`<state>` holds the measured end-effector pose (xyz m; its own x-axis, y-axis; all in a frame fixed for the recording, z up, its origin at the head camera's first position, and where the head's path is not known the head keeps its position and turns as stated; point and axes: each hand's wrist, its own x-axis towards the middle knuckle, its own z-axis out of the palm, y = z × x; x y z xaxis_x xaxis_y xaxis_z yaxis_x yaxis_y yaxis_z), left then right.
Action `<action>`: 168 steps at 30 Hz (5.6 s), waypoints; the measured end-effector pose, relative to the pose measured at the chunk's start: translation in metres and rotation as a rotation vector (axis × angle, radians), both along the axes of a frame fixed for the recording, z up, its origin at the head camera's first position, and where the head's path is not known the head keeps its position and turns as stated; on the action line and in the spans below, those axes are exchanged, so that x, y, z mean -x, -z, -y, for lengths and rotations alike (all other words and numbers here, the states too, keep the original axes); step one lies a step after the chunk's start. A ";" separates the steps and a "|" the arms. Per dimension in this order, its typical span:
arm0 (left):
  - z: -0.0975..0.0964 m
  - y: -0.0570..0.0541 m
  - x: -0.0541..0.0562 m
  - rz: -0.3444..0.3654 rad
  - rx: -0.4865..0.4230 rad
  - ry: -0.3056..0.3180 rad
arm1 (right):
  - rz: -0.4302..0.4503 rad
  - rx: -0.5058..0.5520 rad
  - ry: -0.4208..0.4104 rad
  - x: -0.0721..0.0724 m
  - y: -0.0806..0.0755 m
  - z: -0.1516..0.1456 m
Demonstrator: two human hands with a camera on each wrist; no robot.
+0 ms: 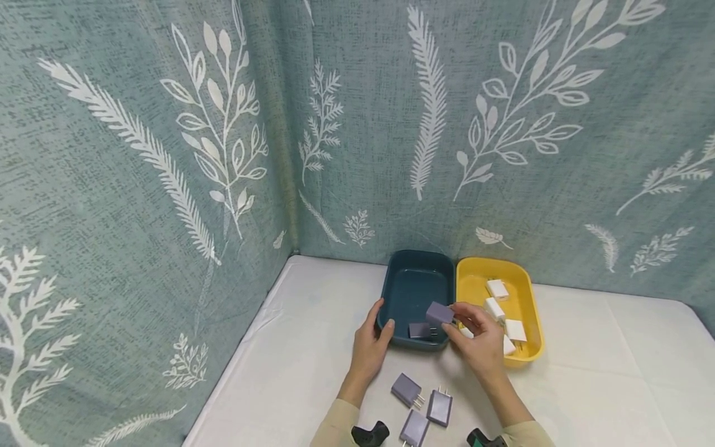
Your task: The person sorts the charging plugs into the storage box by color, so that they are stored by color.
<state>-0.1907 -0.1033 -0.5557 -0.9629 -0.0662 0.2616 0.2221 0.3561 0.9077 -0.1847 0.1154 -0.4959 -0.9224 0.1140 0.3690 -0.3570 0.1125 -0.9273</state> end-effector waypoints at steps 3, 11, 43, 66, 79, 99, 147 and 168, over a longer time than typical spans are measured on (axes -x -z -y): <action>0.001 0.000 0.000 0.009 -0.001 0.001 | 0.020 -0.023 0.022 0.002 0.000 0.000; 0.001 -0.001 0.000 0.000 0.003 -0.002 | 0.082 -0.045 0.071 0.008 0.000 0.002; 0.000 0.004 0.003 0.012 -0.012 0.003 | 0.075 -0.095 0.120 0.020 0.000 0.007; -0.001 0.004 0.004 -0.038 0.017 -0.008 | 0.102 -0.071 0.142 0.023 0.000 0.012; 0.000 0.004 0.004 0.008 -0.011 0.004 | 0.110 -0.071 0.082 0.022 -0.004 0.010; -0.001 0.006 0.006 0.000 -0.025 0.003 | 0.103 -0.078 0.093 0.014 -0.001 0.009; -0.002 0.001 0.003 -0.022 -0.019 -0.006 | 0.059 -0.016 0.045 -0.012 -0.009 0.014; 0.000 0.004 0.005 -0.019 -0.007 0.004 | 0.028 0.011 0.014 -0.014 0.011 0.014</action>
